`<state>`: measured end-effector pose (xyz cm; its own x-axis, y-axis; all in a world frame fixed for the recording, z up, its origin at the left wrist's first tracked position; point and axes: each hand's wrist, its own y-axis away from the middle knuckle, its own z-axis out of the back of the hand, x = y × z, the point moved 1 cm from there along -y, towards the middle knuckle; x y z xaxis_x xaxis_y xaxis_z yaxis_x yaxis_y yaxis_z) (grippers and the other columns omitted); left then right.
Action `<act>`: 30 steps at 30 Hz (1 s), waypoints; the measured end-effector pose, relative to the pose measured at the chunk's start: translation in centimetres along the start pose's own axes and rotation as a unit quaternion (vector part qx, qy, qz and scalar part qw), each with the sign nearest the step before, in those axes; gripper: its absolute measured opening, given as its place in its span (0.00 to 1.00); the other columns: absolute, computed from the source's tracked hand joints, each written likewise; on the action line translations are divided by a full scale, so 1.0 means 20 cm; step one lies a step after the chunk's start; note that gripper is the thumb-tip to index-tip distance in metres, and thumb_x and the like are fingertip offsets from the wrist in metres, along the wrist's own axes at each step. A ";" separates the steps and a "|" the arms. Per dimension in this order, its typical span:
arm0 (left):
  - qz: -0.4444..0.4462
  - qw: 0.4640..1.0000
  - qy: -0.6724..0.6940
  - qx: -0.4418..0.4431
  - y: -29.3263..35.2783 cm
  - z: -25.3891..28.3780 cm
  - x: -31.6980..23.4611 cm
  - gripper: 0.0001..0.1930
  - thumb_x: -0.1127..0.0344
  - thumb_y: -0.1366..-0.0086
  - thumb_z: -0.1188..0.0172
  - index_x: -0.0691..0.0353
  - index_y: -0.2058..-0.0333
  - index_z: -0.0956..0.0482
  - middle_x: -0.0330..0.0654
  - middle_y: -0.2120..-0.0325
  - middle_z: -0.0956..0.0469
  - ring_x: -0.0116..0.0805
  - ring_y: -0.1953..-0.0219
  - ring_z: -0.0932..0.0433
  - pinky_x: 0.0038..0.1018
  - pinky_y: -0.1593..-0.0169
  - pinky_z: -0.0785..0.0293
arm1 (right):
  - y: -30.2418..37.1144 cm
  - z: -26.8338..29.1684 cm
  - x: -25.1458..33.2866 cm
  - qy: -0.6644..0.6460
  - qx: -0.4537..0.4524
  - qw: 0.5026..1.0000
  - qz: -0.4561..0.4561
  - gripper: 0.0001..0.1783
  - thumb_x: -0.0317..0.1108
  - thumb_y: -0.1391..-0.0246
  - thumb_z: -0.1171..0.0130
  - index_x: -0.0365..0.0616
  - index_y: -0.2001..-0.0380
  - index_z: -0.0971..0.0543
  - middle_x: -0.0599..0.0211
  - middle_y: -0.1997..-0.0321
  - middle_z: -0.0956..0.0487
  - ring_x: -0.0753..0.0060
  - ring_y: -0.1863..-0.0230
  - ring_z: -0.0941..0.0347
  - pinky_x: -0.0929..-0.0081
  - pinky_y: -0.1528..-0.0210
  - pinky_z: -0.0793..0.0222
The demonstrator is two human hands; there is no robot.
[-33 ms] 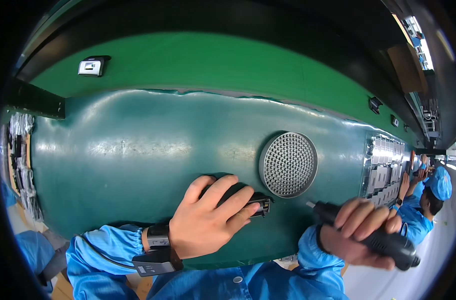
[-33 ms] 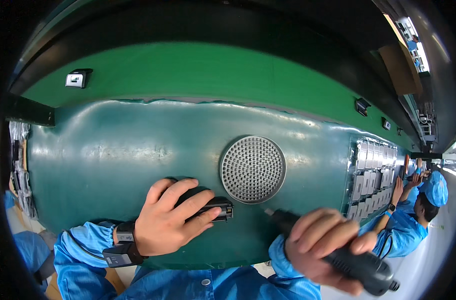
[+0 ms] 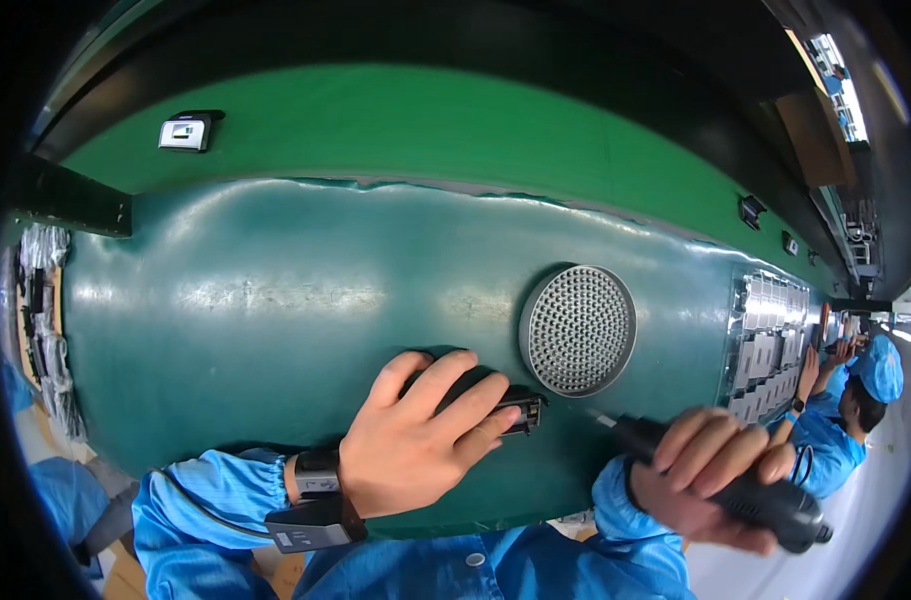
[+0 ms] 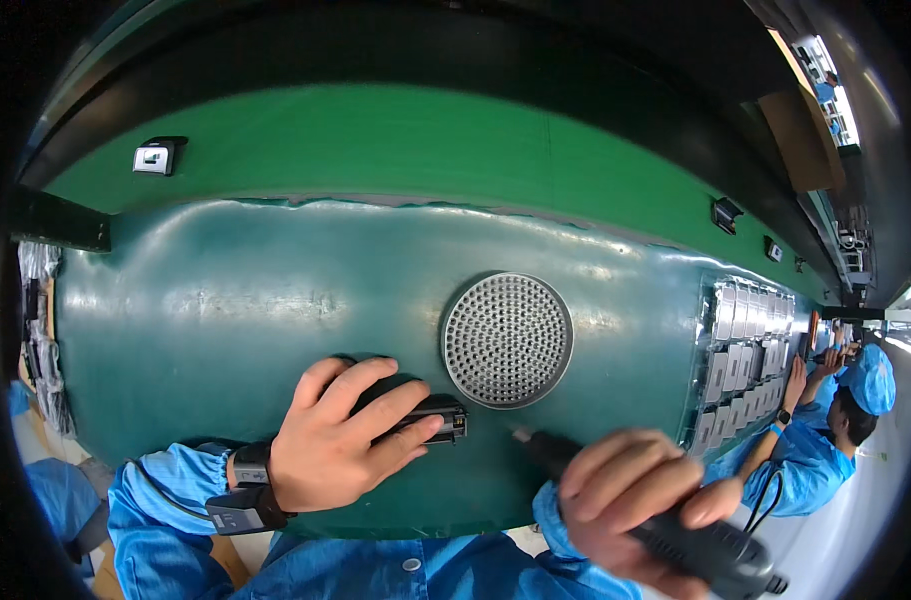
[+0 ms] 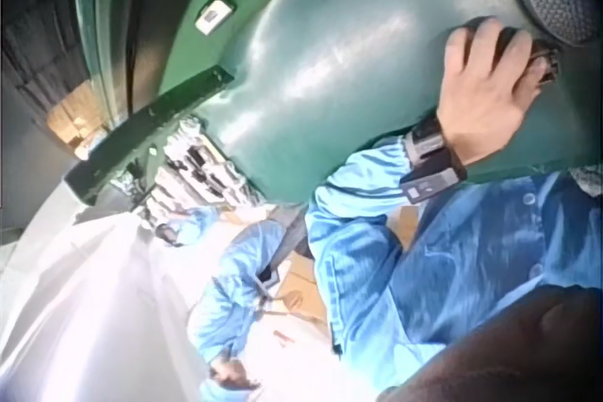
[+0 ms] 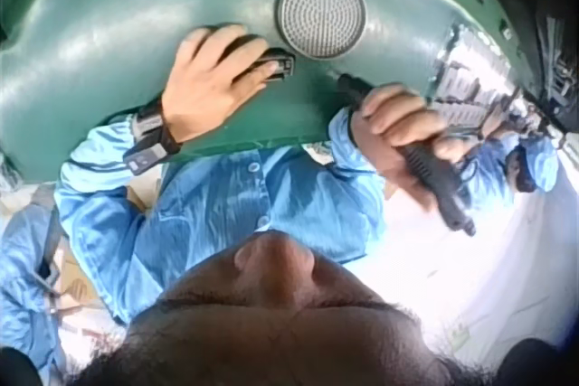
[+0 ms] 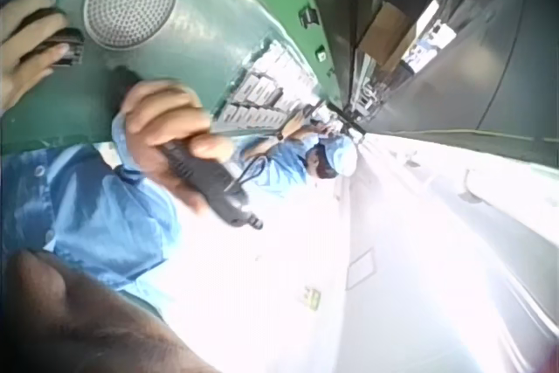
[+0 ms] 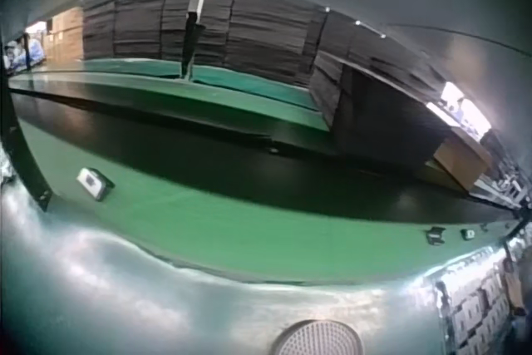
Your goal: Assembling small electronic components using an electric screwdriver and placing them into a tray.
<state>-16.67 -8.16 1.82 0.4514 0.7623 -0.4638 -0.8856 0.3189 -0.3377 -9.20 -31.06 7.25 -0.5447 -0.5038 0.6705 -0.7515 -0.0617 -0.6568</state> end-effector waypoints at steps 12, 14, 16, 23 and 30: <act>0.003 1.000 -0.012 -0.008 0.00 -0.01 0.00 0.16 0.59 0.49 0.27 0.48 0.58 0.11 0.35 0.50 0.22 0.42 0.45 0.27 0.42 0.45 0.33 | 0.09 -0.13 -0.15 0.013 0.032 0.999 0.014 0.35 0.66 0.40 0.39 0.45 0.53 0.32 0.64 0.78 0.25 0.68 0.85 0.27 0.70 0.86 0.27; 0.004 1.000 -0.014 -0.012 0.00 -0.02 0.00 0.16 0.59 0.49 0.27 0.48 0.59 0.11 0.34 0.50 0.22 0.42 0.44 0.28 0.41 0.45 0.33 | 0.09 -0.13 -0.15 0.018 0.031 0.999 0.014 0.35 0.66 0.40 0.39 0.45 0.53 0.32 0.63 0.78 0.25 0.68 0.85 0.26 0.69 0.86 0.26; 0.003 1.000 -0.013 -0.012 0.00 -0.01 0.00 0.16 0.59 0.49 0.27 0.48 0.59 0.11 0.34 0.50 0.22 0.42 0.44 0.28 0.41 0.45 0.33 | 0.09 -0.13 -0.15 0.031 0.050 0.998 0.018 0.35 0.66 0.40 0.39 0.44 0.53 0.32 0.63 0.78 0.24 0.66 0.84 0.26 0.68 0.85 0.26; 0.008 1.000 -0.009 -0.007 0.00 -0.01 0.00 0.16 0.59 0.48 0.27 0.48 0.59 0.10 0.34 0.50 0.22 0.42 0.45 0.27 0.41 0.45 0.33 | 0.11 -0.15 -0.18 0.019 0.051 0.998 0.012 0.34 0.66 0.40 0.39 0.44 0.53 0.32 0.62 0.78 0.24 0.66 0.84 0.26 0.68 0.85 0.26; 0.007 1.000 -0.008 -0.012 0.00 -0.01 0.00 0.16 0.59 0.48 0.26 0.48 0.58 0.11 0.34 0.50 0.22 0.42 0.46 0.27 0.41 0.45 0.33 | 0.11 -0.15 -0.17 0.021 0.041 0.999 0.012 0.34 0.66 0.40 0.39 0.44 0.54 0.33 0.62 0.77 0.24 0.67 0.85 0.27 0.69 0.85 0.26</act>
<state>-16.66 -8.30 1.59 0.4363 0.7758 -0.4557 -0.8893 0.2946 -0.3498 -10.12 -26.87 4.67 -0.5778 -0.4698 0.6674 -0.7062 -0.1223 -0.6974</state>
